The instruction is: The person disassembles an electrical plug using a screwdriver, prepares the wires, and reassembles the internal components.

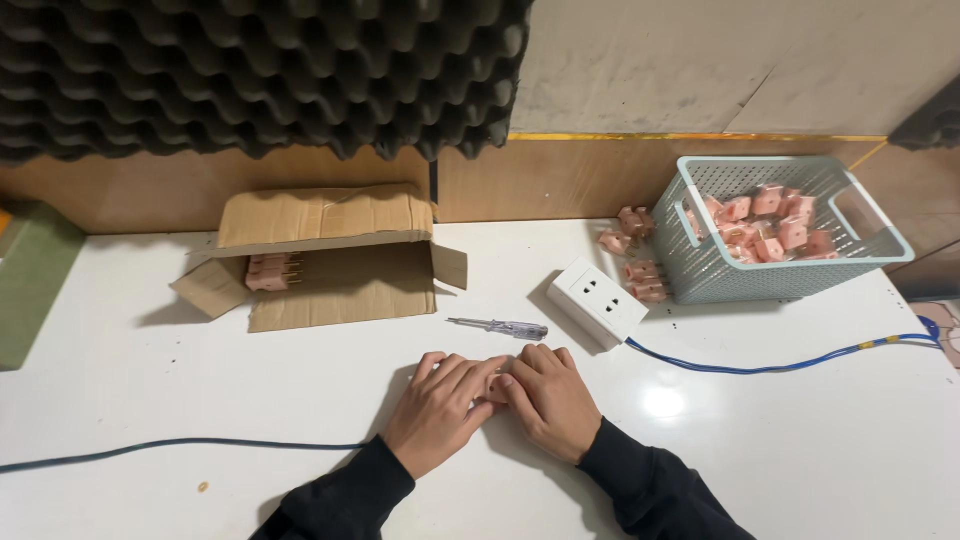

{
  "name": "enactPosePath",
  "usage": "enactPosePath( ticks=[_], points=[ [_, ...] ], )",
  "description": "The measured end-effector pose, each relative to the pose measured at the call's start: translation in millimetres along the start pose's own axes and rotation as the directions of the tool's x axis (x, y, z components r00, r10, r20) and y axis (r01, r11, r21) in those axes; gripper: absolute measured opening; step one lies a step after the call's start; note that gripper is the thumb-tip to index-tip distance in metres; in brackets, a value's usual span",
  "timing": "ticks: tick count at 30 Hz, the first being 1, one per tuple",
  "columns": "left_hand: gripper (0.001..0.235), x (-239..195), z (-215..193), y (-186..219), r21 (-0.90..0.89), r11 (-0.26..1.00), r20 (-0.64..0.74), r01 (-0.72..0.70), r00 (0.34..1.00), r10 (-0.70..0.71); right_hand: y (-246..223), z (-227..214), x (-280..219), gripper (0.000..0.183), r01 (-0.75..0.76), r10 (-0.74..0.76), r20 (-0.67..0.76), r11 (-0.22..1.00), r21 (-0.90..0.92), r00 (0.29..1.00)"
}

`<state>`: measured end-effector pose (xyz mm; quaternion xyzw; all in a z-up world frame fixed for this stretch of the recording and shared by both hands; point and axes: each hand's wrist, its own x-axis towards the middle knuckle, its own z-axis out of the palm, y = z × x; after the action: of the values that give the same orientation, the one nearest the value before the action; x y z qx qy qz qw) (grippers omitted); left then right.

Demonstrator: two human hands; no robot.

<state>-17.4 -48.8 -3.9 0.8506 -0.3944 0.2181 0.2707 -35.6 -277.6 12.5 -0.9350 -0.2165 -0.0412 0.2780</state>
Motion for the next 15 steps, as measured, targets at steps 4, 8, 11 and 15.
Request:
enactPosePath(
  ticks=[4, 8, 11, 15],
  points=[
    [0.030, -5, 4, -5, -0.073, 0.997, 0.023, 0.039, 0.999, -0.037, 9, -10, 9, 0.039, 0.032, -0.046, -0.161, 0.996, -0.089, 0.986],
    [0.032, -7, 7, 2, -0.074, 0.997, -0.027, 0.006, 1.000, -0.008, 33, -12, 16, 0.036, 0.045, -0.164, -0.346, 0.943, -0.329, 0.924],
    [0.037, -6, 12, -2, -0.074, 0.996, -0.006, 0.045, 0.999, -0.045, 43, -10, 22, 0.024, 0.015, -0.129, -0.319, 0.942, -0.336, 0.939],
    [0.034, -6, 8, 15, -0.041, 0.975, 0.005, 0.219, 0.976, -0.219, 39, -18, 24, 0.015, 0.006, -0.018, -0.319, 0.999, -0.039, 0.948]
  ],
)
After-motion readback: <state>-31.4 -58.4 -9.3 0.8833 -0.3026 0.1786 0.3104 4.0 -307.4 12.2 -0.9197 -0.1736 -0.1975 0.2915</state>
